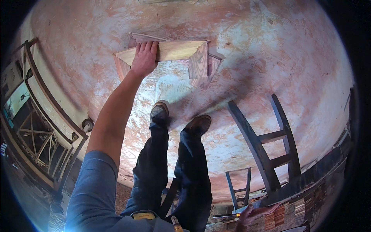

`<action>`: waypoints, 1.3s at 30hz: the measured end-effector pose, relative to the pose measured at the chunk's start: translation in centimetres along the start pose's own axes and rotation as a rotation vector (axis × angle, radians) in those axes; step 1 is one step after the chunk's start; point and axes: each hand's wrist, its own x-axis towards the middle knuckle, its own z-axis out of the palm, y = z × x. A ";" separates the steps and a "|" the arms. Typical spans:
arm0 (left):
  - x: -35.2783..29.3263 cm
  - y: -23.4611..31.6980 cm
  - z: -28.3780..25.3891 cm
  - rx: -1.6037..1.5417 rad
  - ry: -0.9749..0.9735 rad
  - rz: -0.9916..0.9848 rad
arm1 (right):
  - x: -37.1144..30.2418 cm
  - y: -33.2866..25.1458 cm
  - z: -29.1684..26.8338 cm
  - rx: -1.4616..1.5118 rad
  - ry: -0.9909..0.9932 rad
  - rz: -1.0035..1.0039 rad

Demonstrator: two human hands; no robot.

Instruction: The person assembles small wooden pieces on a workbench, repeatedly measuring with a tape measure and tapping with a hammer to fit them together. The person then applies glue to the edges of additional wood pieces and stacks them.

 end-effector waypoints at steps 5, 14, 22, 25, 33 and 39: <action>0.2 0.4 -0.1 0.000 0.010 0.014 | 0.1 0.4 0.1 -0.025 0.004 -0.010; 0.2 0.3 0.6 0.010 0.080 0.001 | 0.6 0.5 0.7 -0.035 0.005 -0.029; 0.0 0.8 0.2 0.037 0.057 -0.022 | 0.4 0.3 0.6 -0.037 -0.001 -0.034; -0.5 1.2 0.3 0.045 0.054 -0.045 | 0.6 0.5 0.4 -0.044 0.004 -0.045; -0.7 1.2 0.4 0.045 0.034 -0.048 | 1.7 1.0 0.2 -0.072 0.018 -0.074; -0.7 1.1 0.4 0.019 0.025 -0.069 | 2.0 1.3 0.0 -0.085 0.017 -0.086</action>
